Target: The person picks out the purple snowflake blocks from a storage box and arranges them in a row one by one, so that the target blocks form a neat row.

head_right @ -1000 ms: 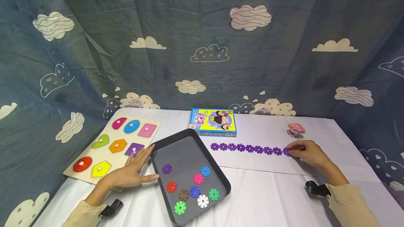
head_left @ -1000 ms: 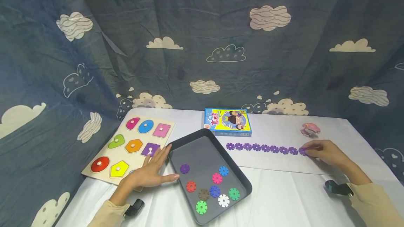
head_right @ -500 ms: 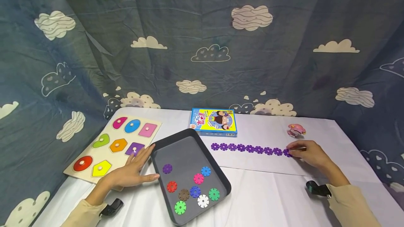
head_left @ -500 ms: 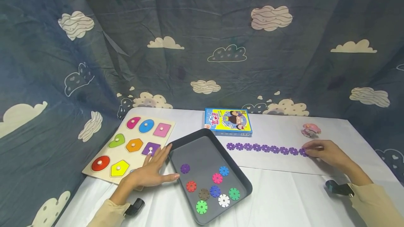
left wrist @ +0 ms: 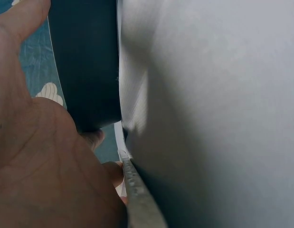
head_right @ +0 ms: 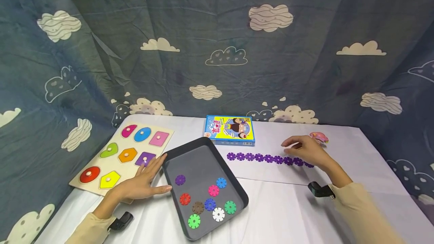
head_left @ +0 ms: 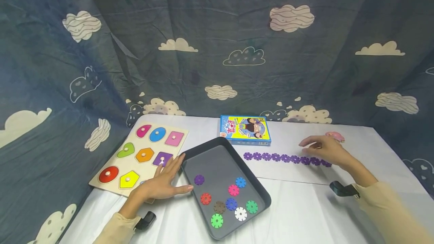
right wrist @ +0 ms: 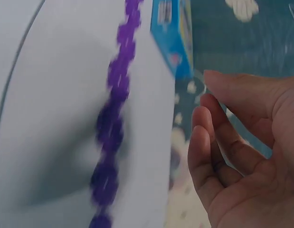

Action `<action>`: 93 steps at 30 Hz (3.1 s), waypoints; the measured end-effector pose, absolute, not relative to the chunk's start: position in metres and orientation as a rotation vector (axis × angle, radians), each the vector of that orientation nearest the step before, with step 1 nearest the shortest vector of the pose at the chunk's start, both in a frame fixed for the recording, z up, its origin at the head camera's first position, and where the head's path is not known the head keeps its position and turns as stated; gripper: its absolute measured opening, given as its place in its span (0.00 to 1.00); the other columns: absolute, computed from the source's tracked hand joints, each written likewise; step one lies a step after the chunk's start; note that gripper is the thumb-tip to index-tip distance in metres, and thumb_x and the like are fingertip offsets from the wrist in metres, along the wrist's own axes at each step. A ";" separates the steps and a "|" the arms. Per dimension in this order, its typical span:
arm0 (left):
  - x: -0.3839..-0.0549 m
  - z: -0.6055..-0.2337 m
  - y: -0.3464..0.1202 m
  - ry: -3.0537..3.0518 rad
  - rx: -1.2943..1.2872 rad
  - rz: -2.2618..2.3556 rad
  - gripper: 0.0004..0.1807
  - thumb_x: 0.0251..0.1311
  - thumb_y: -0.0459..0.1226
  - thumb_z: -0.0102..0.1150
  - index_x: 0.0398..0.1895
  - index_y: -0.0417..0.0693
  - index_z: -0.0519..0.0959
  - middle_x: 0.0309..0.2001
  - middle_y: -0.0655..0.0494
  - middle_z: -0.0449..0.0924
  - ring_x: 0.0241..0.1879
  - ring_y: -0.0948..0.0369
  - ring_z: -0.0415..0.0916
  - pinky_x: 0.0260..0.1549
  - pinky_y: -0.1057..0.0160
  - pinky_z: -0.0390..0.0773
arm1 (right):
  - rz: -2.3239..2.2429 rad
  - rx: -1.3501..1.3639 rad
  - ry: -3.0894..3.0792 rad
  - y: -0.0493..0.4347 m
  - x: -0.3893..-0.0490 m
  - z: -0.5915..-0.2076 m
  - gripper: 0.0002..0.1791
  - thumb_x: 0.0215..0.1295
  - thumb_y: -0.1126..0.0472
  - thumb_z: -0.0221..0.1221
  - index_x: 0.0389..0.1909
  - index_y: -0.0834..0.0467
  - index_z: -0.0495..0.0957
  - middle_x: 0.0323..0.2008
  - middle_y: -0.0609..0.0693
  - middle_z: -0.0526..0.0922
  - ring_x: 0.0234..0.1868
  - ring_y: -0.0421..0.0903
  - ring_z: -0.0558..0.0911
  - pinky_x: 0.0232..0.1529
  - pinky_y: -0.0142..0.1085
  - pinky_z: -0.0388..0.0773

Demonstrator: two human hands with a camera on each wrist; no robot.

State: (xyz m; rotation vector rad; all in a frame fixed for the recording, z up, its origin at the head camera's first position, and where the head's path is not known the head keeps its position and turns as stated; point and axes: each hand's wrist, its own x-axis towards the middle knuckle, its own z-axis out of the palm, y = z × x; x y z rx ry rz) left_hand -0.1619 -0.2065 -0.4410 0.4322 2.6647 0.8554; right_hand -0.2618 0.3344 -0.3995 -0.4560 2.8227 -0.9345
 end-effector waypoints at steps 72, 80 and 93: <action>-0.162 -0.441 -0.207 2.652 0.417 0.874 0.62 0.55 0.67 0.62 0.82 0.60 0.35 0.82 0.52 0.35 0.81 0.46 0.25 0.72 0.32 0.24 | -0.488 -1.204 2.188 0.011 -0.257 -0.412 0.10 0.54 0.64 0.73 0.35 0.50 0.85 0.40 0.39 0.81 0.45 0.37 0.78 0.53 0.29 0.74; -0.163 -0.440 -0.207 2.650 0.428 0.876 0.62 0.56 0.66 0.62 0.82 0.59 0.35 0.82 0.52 0.35 0.80 0.45 0.25 0.71 0.31 0.24 | -0.462 -1.245 2.201 0.006 -0.255 -0.415 0.10 0.54 0.68 0.72 0.32 0.51 0.85 0.38 0.38 0.77 0.42 0.38 0.77 0.46 0.25 0.72; -0.162 -0.441 -0.206 2.650 0.430 0.868 0.62 0.55 0.67 0.62 0.82 0.60 0.34 0.83 0.53 0.35 0.81 0.46 0.25 0.72 0.32 0.24 | -0.471 -1.254 2.212 0.005 -0.254 -0.418 0.09 0.54 0.68 0.72 0.31 0.52 0.85 0.36 0.40 0.80 0.37 0.36 0.79 0.43 0.24 0.74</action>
